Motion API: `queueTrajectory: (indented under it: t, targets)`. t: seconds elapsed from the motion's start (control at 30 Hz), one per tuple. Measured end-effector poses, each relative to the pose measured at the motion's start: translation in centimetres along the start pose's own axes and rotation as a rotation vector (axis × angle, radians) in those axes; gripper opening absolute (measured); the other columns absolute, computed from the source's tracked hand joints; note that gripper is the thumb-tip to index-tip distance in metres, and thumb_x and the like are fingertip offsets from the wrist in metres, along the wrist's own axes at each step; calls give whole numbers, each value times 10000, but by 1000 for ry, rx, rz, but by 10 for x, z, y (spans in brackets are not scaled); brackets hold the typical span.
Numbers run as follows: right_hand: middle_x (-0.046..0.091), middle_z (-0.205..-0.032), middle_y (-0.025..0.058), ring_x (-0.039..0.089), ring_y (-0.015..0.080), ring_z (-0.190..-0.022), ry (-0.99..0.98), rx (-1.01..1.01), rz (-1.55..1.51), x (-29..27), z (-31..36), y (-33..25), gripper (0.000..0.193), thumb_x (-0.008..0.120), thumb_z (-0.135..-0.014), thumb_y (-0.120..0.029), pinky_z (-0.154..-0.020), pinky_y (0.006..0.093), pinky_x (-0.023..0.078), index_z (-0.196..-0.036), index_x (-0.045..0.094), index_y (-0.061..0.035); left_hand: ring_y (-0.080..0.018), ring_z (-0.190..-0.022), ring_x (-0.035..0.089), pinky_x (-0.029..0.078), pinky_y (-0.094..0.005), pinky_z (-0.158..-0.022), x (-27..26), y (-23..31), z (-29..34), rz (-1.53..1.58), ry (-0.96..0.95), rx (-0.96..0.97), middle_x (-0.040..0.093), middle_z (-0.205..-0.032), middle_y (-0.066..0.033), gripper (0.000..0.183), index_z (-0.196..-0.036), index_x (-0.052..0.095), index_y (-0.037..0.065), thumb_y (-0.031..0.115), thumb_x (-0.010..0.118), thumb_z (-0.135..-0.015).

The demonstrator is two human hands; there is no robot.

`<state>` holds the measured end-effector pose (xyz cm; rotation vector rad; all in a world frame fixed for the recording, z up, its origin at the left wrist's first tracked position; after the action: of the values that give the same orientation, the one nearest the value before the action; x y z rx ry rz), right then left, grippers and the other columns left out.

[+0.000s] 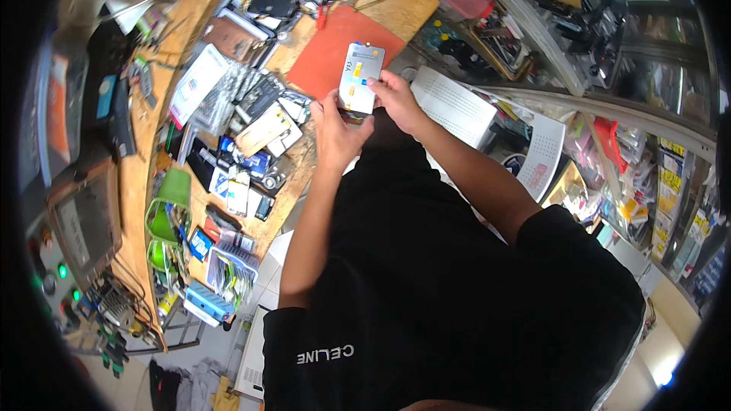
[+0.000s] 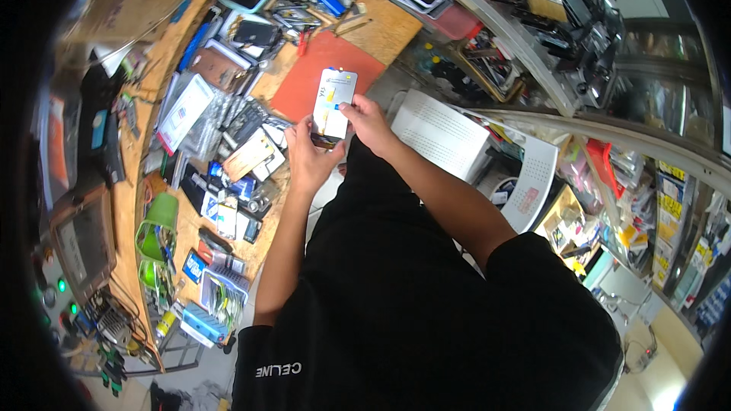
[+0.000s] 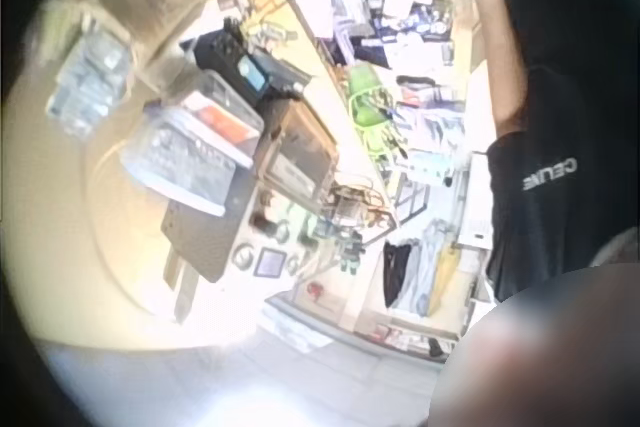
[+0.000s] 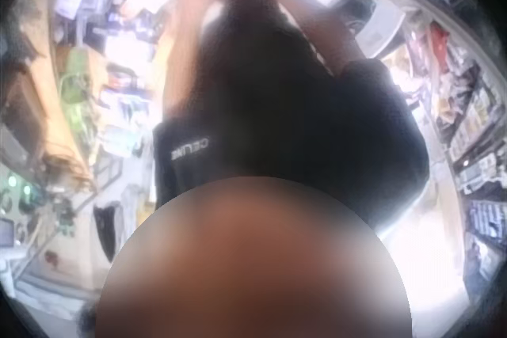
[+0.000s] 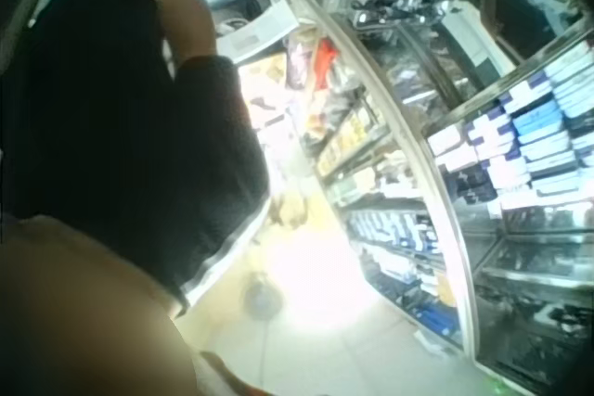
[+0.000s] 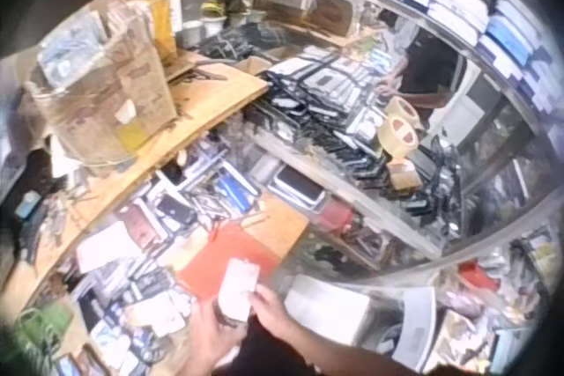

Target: The person wipes a smartphone screen with a cloth, then uses a pressure machine to bond the screen. They handle the phone, a screen protector, and bubble wrap, placing the phone into the machine and later wrapping it for storage.

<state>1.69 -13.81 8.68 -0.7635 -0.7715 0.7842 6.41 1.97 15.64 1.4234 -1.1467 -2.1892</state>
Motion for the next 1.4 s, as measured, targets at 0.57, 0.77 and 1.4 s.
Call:
queueTrajectory:
  t: [0.57,0.77,1.4]
  targets:
    - [742,-1073,58,694,112,-946,-326,-114,99,109,78,-84,252,726,-983,-128,-817,298,573,-1188,681,11,-29,-735,601,492,-224,-667,-85,10,88,916,-57,-154,702,-878,14,84,-1109,649,10,69,657,-1049]
    - [760,-1072,87,729,128,-920,-376,-132,119,104,78,-80,296,717,-984,-125,-776,316,602,-1235,671,24,-43,-776,596,479,-228,-689,-81,14,97,853,21,-208,697,-935,26,145,-1167,670,48,85,676,-1027]
    - [774,-1034,106,757,191,-830,83,-87,163,-118,-31,-74,348,728,-994,-378,-732,331,584,-1147,727,-66,-115,-977,633,492,-282,-816,-58,9,32,877,-131,-319,700,-1163,-48,266,-1305,614,19,58,647,-1044]
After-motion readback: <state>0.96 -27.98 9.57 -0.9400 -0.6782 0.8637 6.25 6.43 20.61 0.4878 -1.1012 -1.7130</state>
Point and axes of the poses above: each hand's wrist, its own z-axis away from the middle knuckle, its own x-axis out of the palm, y = z × x, the point moved 3 cm from there along -z, towards the middle knuckle
